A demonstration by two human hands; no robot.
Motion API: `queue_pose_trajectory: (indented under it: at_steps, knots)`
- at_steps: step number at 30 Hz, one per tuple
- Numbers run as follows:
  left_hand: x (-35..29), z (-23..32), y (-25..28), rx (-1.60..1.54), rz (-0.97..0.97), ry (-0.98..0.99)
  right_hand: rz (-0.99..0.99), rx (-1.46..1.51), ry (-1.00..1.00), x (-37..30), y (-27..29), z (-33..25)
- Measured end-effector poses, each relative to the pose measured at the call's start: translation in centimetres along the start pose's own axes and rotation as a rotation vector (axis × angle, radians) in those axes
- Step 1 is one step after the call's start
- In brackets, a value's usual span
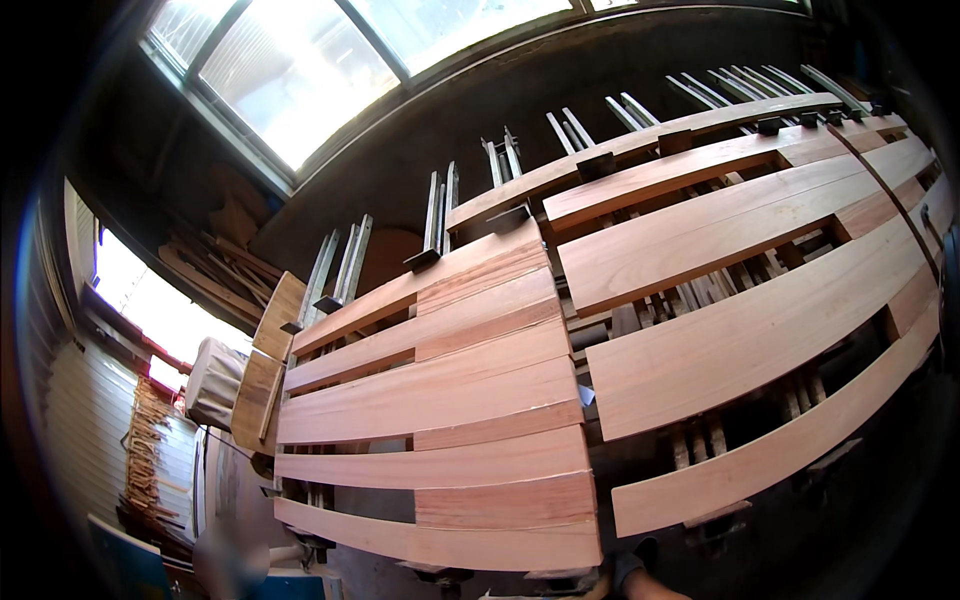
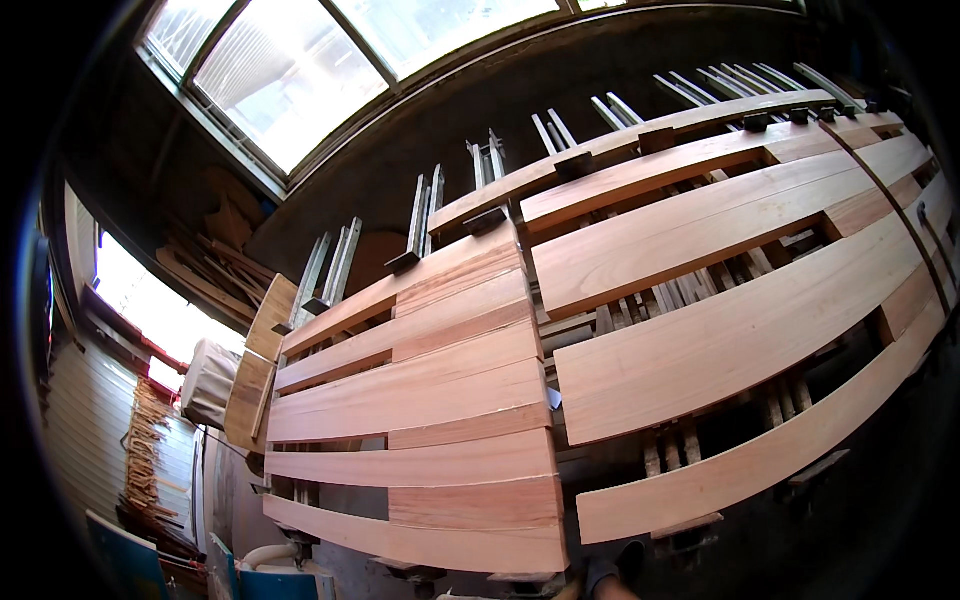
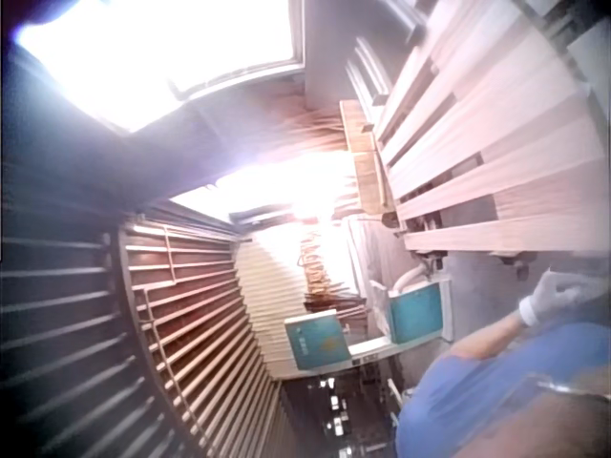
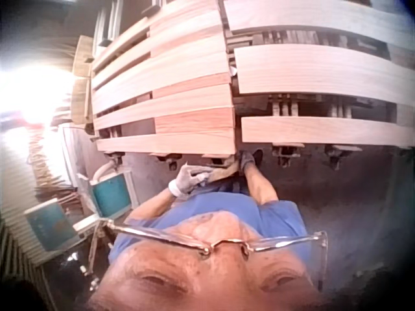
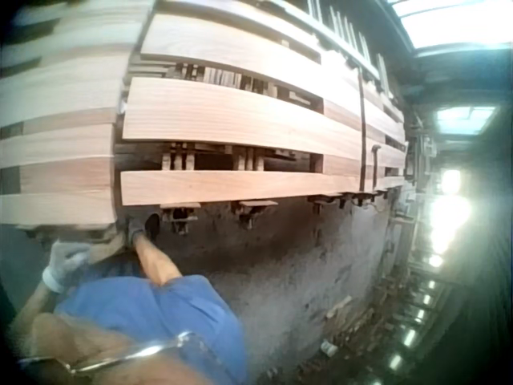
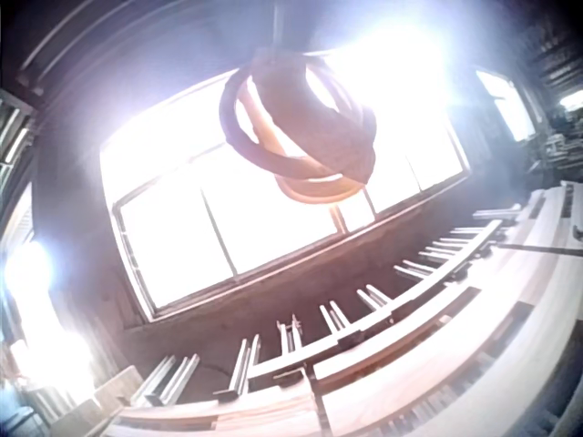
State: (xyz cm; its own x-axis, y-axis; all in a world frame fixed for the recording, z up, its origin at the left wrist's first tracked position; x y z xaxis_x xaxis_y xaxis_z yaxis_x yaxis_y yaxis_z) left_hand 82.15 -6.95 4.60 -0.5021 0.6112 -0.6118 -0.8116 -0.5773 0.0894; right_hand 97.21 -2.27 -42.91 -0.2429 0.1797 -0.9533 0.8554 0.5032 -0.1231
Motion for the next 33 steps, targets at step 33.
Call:
queue_pose_trajectory:
  at_steps: [33]
  knots:
    - [0.7, -1.0, -6.0, 0.249, 0.198, -0.140, -0.161, -0.416, 0.218, 2.7, -6.1, -10.7]
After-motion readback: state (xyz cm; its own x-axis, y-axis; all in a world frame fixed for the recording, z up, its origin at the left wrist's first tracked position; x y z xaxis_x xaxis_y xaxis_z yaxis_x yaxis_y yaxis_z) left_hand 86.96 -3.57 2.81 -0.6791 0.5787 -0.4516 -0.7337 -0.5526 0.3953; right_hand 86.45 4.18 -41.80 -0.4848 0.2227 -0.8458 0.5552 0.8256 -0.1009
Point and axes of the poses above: each hand's wrist, its own x-axis towards the middle knuckle, its own y-axis out of the back of the hand, z = x × y, the point moved 10 cm from there along x, towards the middle knuckle, and after that the axes turned 9 degrees about z, right-handed, at the moved point
